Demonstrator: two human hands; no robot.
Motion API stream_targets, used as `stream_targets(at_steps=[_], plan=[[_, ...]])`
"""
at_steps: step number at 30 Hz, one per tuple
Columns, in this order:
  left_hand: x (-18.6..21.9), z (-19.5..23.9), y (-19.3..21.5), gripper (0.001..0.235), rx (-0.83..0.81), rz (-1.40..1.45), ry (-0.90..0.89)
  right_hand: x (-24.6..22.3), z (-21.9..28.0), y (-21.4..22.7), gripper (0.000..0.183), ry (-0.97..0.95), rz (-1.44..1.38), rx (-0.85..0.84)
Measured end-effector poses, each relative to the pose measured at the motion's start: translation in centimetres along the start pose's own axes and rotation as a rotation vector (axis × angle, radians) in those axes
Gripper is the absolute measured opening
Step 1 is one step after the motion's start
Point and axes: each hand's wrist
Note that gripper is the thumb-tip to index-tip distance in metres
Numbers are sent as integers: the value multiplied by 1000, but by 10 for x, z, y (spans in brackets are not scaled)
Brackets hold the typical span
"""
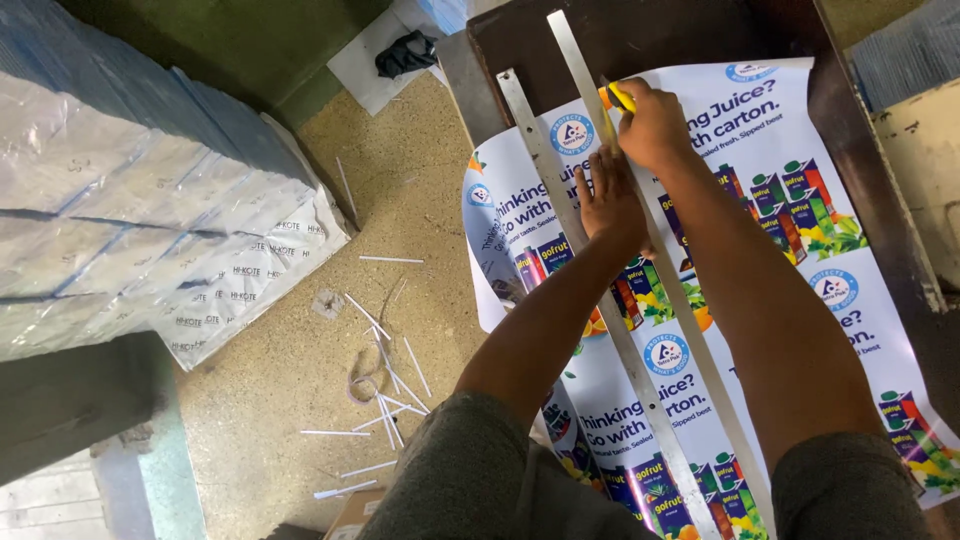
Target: Cutting printed sheets into smaller sections using a utility knife and a metal ruler
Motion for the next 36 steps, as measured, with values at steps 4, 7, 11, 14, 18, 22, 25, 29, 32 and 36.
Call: stream_targets(at_steps=[4, 7, 11, 14, 18, 22, 25, 29, 32, 36], plan=[[1, -6, -4, 183, 41, 12, 23, -9, 2, 6, 51, 6, -60, -41], [0, -3, -1, 178, 46, -24, 1, -13, 2, 12, 53, -19, -56, -60], [0, -2, 1, 179, 28, -12, -4, -22, 0, 18, 50, -192, -78, -135], [0, -3, 0, 177, 24, -6, -7, -18, 0, 14, 48, -190, -47, -128], [0, -6, -4, 179, 43, -11, 3, -21, 7, 15, 50, -139, -47, -112], [-2, -1, 0, 174, 9, -3, -13, -33, 17, 28, 50, -122, -33, -124], [-1, -3, -4, 177, 74, -20, -13, -46, 27, 41, 50, -238, -67, -185], [-3, -1, 1, 173, 38, -7, -19, -35, 38, 40, 46, -143, -28, -156], [-2, -5, -5, 173, 43, -24, -18, -30, 53, 40, 44, -115, -11, -148], [0, -14, -19, 176, 141, 0, -10, -35, 72, 47, 45, -99, -63, -137]])
Point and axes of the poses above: each hand's wrist, its own z-axis away from the middle knuckle, its own y-axis out of the back of the hand, x = y × z
